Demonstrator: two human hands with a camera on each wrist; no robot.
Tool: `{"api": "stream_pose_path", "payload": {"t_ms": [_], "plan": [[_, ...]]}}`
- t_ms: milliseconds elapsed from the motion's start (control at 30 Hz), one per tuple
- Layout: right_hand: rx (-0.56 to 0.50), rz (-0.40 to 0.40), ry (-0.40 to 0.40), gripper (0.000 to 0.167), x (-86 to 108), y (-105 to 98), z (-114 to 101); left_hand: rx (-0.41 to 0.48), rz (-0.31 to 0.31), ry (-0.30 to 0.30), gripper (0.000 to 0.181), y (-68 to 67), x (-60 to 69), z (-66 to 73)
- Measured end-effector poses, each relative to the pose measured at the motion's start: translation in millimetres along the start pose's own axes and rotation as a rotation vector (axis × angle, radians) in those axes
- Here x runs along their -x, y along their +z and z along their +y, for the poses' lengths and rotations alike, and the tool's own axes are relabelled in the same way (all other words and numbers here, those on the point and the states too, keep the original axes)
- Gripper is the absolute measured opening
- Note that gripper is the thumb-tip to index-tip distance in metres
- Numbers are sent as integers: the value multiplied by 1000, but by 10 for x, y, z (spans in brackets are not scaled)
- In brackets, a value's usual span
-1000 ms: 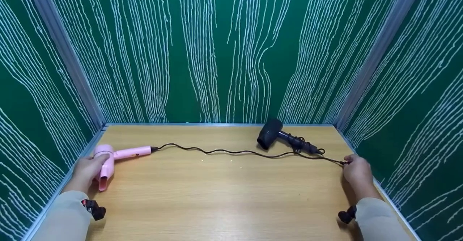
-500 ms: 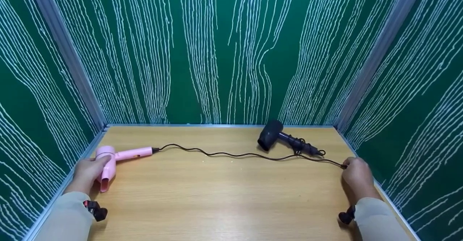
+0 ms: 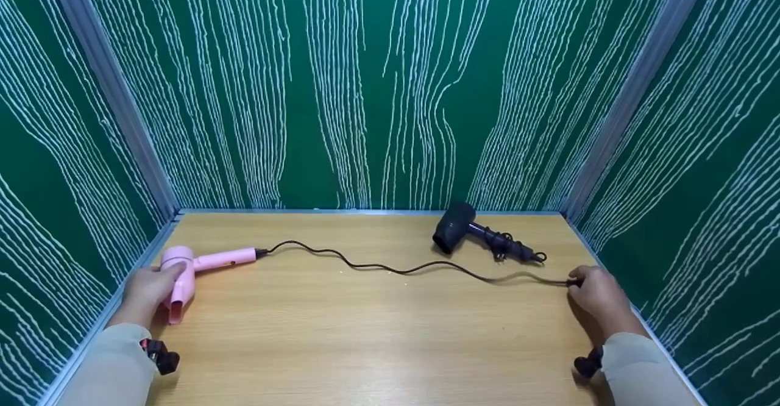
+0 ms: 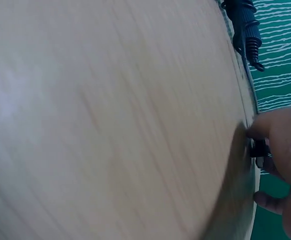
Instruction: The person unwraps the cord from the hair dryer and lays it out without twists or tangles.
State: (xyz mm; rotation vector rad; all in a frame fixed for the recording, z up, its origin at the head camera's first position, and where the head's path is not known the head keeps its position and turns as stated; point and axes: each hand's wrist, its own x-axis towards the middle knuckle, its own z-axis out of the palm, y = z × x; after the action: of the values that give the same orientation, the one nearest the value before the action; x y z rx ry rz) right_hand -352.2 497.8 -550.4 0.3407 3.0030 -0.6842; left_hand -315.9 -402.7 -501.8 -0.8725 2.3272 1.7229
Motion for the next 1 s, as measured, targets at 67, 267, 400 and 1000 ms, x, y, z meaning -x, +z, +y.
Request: {"api": "stream_pose_path", "payload": {"t_ms": [67,267,400,1000], "plan": [[1,-26,-11,44,2,-12,6,-3,-12,0,95,-11,7,5],[-20,-78,-7,45,10,-32,26,-62,-24,33,100,-35,25,21],[-27,-102,-26,43,31,-50,32,-106,-13,39,96,-22,31,31],[-20,-85,44,44,50,-156,31,-172,83,66,109,-13,-41,33]]}}
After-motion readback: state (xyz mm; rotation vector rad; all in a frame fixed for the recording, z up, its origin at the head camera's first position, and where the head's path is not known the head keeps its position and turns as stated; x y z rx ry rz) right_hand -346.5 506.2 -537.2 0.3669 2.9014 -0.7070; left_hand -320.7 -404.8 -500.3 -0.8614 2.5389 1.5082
